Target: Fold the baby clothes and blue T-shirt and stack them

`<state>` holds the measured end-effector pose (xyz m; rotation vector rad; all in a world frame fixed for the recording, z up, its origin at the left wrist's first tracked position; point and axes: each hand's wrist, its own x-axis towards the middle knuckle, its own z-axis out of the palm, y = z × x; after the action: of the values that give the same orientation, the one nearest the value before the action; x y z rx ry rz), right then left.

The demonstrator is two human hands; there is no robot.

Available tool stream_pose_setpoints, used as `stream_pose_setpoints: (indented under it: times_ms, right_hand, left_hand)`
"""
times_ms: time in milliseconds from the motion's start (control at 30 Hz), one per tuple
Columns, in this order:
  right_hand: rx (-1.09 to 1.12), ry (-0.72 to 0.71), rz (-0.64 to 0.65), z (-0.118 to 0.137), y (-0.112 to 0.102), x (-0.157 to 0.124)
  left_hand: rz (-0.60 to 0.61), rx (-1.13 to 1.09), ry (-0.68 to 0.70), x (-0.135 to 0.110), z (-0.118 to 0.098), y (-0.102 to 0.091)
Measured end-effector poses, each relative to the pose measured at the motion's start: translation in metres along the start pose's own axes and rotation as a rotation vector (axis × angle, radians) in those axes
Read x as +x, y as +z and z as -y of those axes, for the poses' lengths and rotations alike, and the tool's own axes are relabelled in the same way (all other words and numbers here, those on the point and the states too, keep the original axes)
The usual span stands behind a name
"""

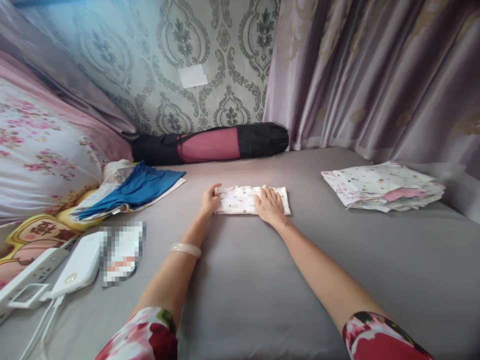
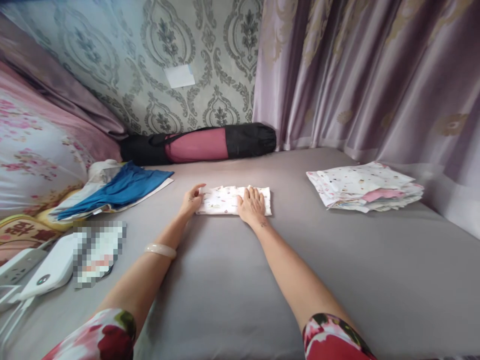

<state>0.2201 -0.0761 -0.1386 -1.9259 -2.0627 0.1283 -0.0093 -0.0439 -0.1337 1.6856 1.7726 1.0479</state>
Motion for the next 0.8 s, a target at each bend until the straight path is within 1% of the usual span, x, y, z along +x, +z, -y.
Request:
stream_pose_setpoints:
  times_ms: [133,267,367,433,467,533,600,667,733,800]
  right_hand:
    - [-0.001,0.004,-0.006,0.0,0.002,0.0]
    - [-0.001,0.019,-0.016,-0.001,0.003,0.002]
    - [0.017,0.026,-0.007,-0.001,-0.002,0.002]
    - [0.025,0.012,-0.016,0.002,-0.007,0.001]
    - [0.025,-0.012,-0.025,0.003,-0.009,-0.001]
    - [0.026,-0.095,-0.045,0.008,-0.013,-0.004]
    - [0.039,-0.204,-0.034,0.012,-0.014,-0.007]
    - [0.054,-0.294,0.002,0.016,-0.013,-0.009]
    - [0.061,-0.341,0.04,0.017,-0.01,-0.009]
    - [0.064,-0.345,0.057,0.017,-0.007,-0.009]
  left_hand:
    - [-0.012,0.27,0.016,0.0,0.005,0.001]
    - [-0.05,0.462,-0.027,-0.003,0.001,0.0]
    - [-0.086,0.544,-0.04,-0.01,-0.007,-0.001]
    - [-0.136,0.56,0.004,-0.019,-0.017,0.001]
    - [-0.147,0.559,0.054,-0.023,-0.023,0.003]
    - [-0.1,0.549,0.203,-0.033,-0.035,0.01]
    - [0.007,0.541,0.363,-0.042,-0.047,0.019]
    - [0.097,0.55,0.471,-0.048,-0.054,0.029]
    - [0.152,0.58,0.497,-0.05,-0.055,0.038]
    - [0.198,0.619,0.461,-0.049,-0.052,0.045]
